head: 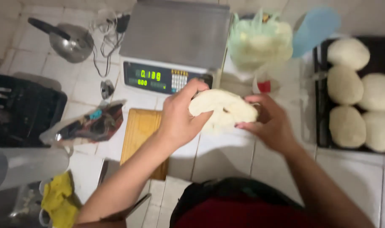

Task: The person is weighing portions of dough on a digital scale and placing them on a baking sheet.

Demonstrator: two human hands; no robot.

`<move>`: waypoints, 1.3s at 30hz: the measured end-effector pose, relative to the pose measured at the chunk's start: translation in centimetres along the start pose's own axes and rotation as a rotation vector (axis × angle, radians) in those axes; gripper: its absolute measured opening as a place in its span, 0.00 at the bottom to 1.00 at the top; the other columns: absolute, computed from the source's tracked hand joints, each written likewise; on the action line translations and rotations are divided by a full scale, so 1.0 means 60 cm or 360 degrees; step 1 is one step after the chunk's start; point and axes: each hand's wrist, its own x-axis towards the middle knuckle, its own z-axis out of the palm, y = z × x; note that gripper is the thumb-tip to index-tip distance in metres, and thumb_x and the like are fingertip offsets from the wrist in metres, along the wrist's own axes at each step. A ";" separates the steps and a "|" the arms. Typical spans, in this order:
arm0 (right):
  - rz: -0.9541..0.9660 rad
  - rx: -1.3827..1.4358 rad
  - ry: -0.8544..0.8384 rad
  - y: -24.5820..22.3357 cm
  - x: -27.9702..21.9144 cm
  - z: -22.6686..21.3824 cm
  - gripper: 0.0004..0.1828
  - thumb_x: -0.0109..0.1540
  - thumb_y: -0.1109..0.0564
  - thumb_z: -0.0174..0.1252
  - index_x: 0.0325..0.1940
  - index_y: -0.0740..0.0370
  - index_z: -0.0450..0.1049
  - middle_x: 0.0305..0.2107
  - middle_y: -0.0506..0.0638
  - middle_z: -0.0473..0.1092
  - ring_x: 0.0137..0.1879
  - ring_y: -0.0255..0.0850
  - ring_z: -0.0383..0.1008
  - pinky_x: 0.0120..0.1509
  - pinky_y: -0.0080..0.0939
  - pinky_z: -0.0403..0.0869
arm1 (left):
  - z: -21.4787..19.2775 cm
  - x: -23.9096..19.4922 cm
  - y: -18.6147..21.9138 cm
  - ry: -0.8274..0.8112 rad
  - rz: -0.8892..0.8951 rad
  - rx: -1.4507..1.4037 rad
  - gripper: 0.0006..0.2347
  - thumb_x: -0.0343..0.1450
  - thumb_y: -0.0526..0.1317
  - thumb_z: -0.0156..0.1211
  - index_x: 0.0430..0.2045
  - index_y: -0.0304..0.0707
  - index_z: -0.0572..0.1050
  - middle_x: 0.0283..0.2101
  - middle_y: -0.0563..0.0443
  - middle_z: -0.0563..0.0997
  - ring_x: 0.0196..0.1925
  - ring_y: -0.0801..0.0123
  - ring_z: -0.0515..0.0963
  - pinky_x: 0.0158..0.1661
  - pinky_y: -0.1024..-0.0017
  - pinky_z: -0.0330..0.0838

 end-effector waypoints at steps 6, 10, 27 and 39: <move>0.1006 -0.0681 -0.0698 0.101 -0.049 0.013 0.21 0.57 0.50 0.71 0.46 0.67 0.78 0.37 0.62 0.78 0.39 0.49 0.77 0.42 0.49 0.75 | 0.128 -0.187 -0.129 -0.0623 -0.1205 -0.0779 0.13 0.64 0.35 0.69 0.40 0.35 0.75 0.39 0.46 0.84 0.42 0.70 0.83 0.43 0.72 0.76; 0.0418 -0.1392 -0.0484 0.180 -0.168 0.099 0.21 0.61 0.50 0.65 0.51 0.67 0.74 0.45 0.66 0.70 0.46 0.58 0.73 0.49 0.53 0.73 | 0.229 -0.268 -0.123 -0.0385 -0.1497 -0.0429 0.14 0.65 0.34 0.68 0.40 0.33 0.72 0.40 0.46 0.80 0.42 0.64 0.82 0.42 0.69 0.77; 0.0641 -0.1135 -0.0157 0.204 -0.161 0.064 0.08 0.68 0.57 0.51 0.39 0.65 0.69 0.32 0.61 0.71 0.37 0.59 0.73 0.44 0.56 0.71 | 0.225 -0.217 -0.165 0.0264 -0.0756 0.0385 0.07 0.70 0.38 0.58 0.28 0.31 0.73 0.30 0.37 0.78 0.36 0.41 0.78 0.36 0.48 0.71; 0.0183 -0.1295 -0.1385 0.388 -0.075 0.145 0.11 0.56 0.55 0.54 0.31 0.65 0.78 0.31 0.65 0.75 0.37 0.60 0.75 0.45 0.58 0.73 | 0.272 -0.160 -0.223 -0.0837 -0.0872 0.0594 0.12 0.70 0.43 0.49 0.32 0.39 0.81 0.41 0.37 0.83 0.45 0.46 0.82 0.44 0.51 0.75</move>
